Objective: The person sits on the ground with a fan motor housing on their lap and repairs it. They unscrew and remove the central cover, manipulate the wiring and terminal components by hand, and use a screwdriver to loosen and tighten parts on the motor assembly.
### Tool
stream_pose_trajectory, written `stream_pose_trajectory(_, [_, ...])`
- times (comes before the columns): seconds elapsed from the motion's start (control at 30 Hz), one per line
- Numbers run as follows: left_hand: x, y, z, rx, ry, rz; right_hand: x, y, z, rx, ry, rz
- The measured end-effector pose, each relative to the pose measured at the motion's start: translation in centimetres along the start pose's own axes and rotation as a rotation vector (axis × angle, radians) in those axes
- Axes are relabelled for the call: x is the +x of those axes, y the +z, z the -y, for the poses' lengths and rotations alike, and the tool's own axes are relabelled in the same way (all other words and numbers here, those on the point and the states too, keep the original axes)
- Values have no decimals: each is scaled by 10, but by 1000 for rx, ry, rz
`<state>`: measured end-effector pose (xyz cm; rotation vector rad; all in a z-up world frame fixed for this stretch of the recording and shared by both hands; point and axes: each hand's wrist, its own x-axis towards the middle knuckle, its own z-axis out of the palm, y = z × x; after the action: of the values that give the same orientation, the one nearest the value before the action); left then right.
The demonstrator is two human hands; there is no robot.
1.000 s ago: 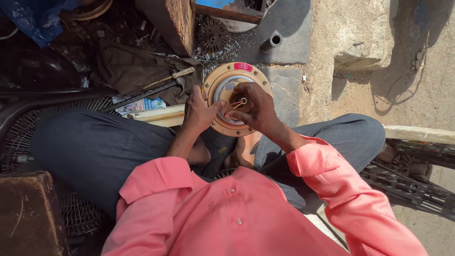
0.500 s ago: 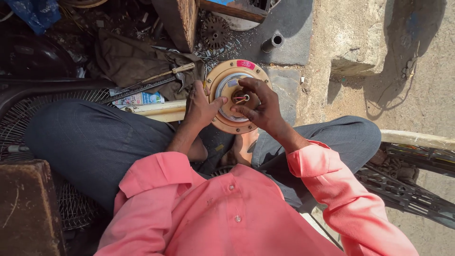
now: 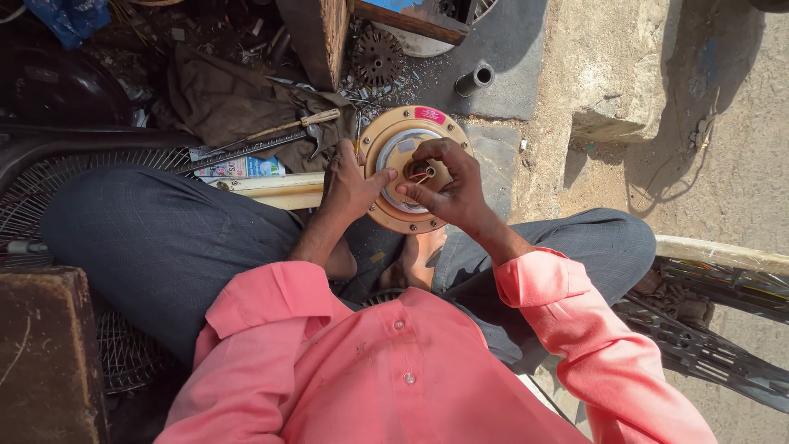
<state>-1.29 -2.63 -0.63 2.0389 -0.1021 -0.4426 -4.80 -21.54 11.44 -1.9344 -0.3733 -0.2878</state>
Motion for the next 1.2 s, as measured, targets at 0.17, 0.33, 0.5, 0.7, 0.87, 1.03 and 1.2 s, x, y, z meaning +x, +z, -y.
stream_pose_trajectory(0.17, [12, 2, 20, 2, 10, -92, -18, 29, -38, 308, 336, 28])
stream_pose_trajectory(0.33, [70, -13, 1, -71, 7, 38, -14, 26, -47, 331, 413, -127])
stream_pose_trajectory(0.5, [104, -28, -44, -161, -32, 359, 5, 3, -26, 311, 194, 96])
stream_pose_trajectory(0.7, [-66, 51, 0, -940, -325, -234, 31, 5, -45, 424, 313, -238])
stream_pose_trajectory(0.87, [-106, 20, 28, -928, -514, -165, 26, -5, -56, 348, 319, -294])
stream_pose_trajectory(1.03, [-78, -23, -3, -939, -325, -328, 31, -10, -52, 480, 329, -371])
stream_pose_trajectory(1.2, [-70, -4, 1, -944, -288, -329, 27, -13, -58, 496, 255, -378])
